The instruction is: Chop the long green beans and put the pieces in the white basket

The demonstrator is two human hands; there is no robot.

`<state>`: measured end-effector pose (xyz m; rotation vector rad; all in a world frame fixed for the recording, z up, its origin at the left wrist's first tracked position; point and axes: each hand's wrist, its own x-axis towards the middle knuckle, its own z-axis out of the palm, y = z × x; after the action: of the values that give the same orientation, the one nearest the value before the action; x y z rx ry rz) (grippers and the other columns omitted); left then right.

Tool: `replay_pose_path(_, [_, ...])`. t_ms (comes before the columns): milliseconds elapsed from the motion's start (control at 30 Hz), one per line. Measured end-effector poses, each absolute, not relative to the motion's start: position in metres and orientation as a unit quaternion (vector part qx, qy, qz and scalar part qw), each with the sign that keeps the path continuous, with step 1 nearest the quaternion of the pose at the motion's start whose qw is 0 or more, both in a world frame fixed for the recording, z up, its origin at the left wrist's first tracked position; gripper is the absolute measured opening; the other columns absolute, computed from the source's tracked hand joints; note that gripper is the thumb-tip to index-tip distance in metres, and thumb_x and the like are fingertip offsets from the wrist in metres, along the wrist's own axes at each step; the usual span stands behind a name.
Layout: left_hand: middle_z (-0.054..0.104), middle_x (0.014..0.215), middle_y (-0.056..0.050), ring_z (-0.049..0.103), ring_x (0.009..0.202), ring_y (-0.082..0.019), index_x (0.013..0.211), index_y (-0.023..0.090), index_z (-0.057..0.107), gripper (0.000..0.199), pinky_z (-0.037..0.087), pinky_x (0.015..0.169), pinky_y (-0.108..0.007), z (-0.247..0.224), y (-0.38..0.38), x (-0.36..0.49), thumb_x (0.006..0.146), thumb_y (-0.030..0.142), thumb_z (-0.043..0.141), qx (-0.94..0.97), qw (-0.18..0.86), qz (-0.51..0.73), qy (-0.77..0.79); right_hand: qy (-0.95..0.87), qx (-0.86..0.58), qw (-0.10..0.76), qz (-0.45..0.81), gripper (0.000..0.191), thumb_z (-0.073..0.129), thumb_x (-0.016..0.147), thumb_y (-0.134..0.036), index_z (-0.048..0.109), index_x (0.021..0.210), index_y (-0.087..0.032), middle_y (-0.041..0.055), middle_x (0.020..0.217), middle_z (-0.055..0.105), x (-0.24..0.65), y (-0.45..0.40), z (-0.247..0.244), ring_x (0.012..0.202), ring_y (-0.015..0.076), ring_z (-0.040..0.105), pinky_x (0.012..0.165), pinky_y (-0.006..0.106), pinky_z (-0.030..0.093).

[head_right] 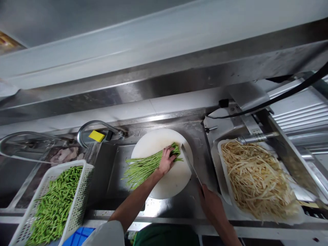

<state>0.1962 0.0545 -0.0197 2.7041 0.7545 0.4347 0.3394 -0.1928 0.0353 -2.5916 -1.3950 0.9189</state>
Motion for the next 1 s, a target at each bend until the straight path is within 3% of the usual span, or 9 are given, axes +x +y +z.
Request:
replay_pose_path(167, [0.048, 0.141, -0.009, 0.027, 0.141, -0.036, 0.089, 0.024, 0.074, 0.012, 0.026, 0.111, -0.067, -0.015, 0.045, 0.207, 0.089, 0.024, 0.062, 0.934, 0.137, 0.126, 0.304, -0.458, -0.839, 0.027, 0.293, 0.031, 0.033, 0.100, -0.033, 0.061, 0.101, -0.021, 0.0085, 0.081, 0.077, 0.345, -0.209, 0.035, 0.078, 0.0259, 0.074, 0.062, 0.031, 0.041])
replay_pose_path(367, [0.051, 0.137, -0.006, 0.031, 0.138, -0.032, 0.079, 0.026, 0.076, 0.014, 0.031, 0.110, -0.061, -0.012, 0.046, 0.215, 0.088, 0.026, 0.065, 0.916, 0.177, 0.132, 0.335, -0.476, -0.834, 0.020, 0.279, 0.028, 0.036, 0.099, -0.034, 0.062, 0.101, -0.022, 0.0073, 0.080, 0.077, 0.352, -0.226, 0.034, 0.076, 0.0254, 0.074, 0.060, 0.029, 0.041])
replay_pose_path(600, [0.051, 0.136, -0.003, 0.031, 0.136, -0.030, 0.085, 0.029, 0.077, 0.017, 0.028, 0.112, -0.058, -0.015, 0.045, 0.214, 0.091, 0.031, 0.062, 0.917, 0.173, 0.137, 0.332, -0.531, -0.811, -0.002, 0.244, 0.030, 0.035, 0.100, -0.033, 0.063, 0.098, -0.023, 0.0062, 0.085, 0.078, 0.361, -0.233, 0.038, 0.075, 0.0238, 0.074, 0.058, 0.028, 0.042])
replay_pose_path(833, [0.050, 0.137, -0.002, 0.032, 0.135, -0.030, 0.086, 0.029, 0.077, 0.020, 0.029, 0.111, -0.056, -0.014, 0.045, 0.214, 0.093, 0.033, 0.058, 0.920, 0.166, 0.132, 0.329, -0.515, -0.809, -0.037, 0.281, 0.027, 0.038, 0.097, -0.029, 0.064, 0.100, -0.022, 0.0071, 0.076, 0.076, 0.377, -0.217, 0.051, 0.074, 0.0239, 0.073, 0.061, 0.028, 0.042])
replay_pose_path(1000, [0.049, 0.138, -0.002, 0.030, 0.134, -0.030, 0.086, 0.028, 0.077, 0.019, 0.029, 0.112, -0.056, -0.011, 0.045, 0.215, 0.093, 0.033, 0.059, 0.914, 0.168, 0.113, 0.351, -0.514, -0.796, -0.076, 0.312, 0.029, 0.037, 0.096, -0.027, 0.065, 0.100, -0.021, 0.0117, 0.086, 0.076, 0.394, -0.211, 0.074, 0.081, 0.0271, 0.073, 0.065, 0.032, 0.043])
